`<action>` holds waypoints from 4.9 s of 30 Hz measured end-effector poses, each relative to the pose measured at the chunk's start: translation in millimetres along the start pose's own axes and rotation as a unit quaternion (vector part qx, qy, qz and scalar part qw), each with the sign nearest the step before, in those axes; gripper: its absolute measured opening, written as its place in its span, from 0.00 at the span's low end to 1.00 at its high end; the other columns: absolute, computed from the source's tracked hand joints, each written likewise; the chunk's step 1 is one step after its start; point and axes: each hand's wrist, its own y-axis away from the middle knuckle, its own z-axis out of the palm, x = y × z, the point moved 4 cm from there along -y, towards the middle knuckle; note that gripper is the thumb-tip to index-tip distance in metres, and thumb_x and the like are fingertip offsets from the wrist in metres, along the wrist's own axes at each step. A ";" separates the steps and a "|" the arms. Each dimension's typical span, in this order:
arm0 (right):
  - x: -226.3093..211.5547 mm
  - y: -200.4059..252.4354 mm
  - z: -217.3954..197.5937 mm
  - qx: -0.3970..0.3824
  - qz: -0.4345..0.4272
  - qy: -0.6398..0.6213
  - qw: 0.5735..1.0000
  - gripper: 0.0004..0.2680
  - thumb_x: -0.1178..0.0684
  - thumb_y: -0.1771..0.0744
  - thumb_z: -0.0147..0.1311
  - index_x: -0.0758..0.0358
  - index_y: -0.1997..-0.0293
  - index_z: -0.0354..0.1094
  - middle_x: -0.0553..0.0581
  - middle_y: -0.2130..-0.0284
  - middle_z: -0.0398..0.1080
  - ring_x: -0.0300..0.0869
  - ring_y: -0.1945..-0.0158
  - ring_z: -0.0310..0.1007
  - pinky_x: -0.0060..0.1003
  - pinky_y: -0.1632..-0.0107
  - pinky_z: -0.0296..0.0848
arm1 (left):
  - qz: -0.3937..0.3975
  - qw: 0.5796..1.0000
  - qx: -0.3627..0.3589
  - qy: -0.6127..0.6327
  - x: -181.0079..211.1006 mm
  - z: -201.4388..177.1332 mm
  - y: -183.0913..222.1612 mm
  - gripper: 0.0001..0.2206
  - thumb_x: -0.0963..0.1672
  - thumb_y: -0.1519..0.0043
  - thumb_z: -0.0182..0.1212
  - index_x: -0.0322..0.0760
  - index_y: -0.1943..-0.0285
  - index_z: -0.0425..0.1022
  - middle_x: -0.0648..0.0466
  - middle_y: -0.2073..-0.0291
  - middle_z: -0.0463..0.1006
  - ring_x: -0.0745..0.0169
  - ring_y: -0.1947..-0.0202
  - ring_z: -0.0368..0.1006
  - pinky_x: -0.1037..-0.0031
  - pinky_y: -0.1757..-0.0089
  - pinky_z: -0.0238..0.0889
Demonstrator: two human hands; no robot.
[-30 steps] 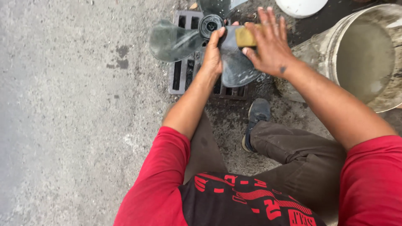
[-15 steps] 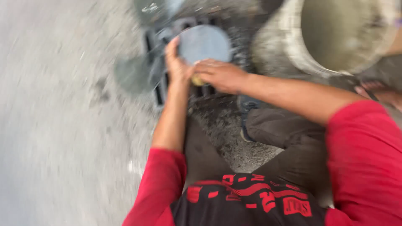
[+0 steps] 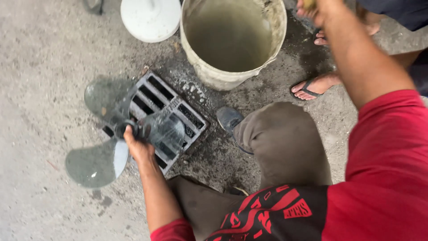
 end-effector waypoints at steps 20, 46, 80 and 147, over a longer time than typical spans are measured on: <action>43.7 61.7 5.7 -0.202 0.087 -0.008 0.975 0.25 0.30 0.34 0.57 0.43 0.30 0.61 0.44 0.40 0.73 0.44 0.43 0.78 0.51 0.57 0.81 | -0.038 0.967 0.246 0.047 13.4 31.0 13.5 0.12 0.40 0.48 0.72 0.36 0.56 0.82 0.51 0.68 0.83 0.59 0.71 0.79 0.65 0.69 0.75; 16.9 282.7 176.5 -0.353 0.504 -0.204 0.761 0.11 0.51 0.33 0.55 0.65 0.49 0.74 0.67 0.55 0.79 0.54 0.53 0.83 0.48 0.51 0.87 | -0.241 0.924 0.296 0.011 19.2 38.4 156.0 0.26 0.41 0.47 0.80 0.20 0.42 0.76 0.33 0.52 0.82 0.35 0.54 0.82 0.43 0.56 0.78; -64.5 119.3 240.4 -0.311 0.387 -0.040 0.867 0.18 0.43 0.26 0.35 0.68 0.57 0.71 0.64 0.65 0.75 0.50 0.58 0.77 0.43 0.46 0.81 | 0.042 0.464 0.039 -0.884 29.9 32.0 83.3 0.37 0.22 0.48 0.49 0.30 0.28 0.67 0.41 0.18 0.33 0.41 0.19 0.24 0.37 0.28 0.16; -56.4 260.7 237.7 -0.737 0.179 0.015 0.651 0.24 0.33 0.27 0.38 0.68 0.34 0.60 0.71 0.35 0.64 0.59 0.31 0.67 0.52 0.30 0.70 | -0.148 0.884 0.429 0.108 39.6 102.6 89.6 0.43 0.47 0.68 0.78 0.16 0.41 0.74 0.33 0.44 0.80 0.39 0.43 0.78 0.60 0.39 0.71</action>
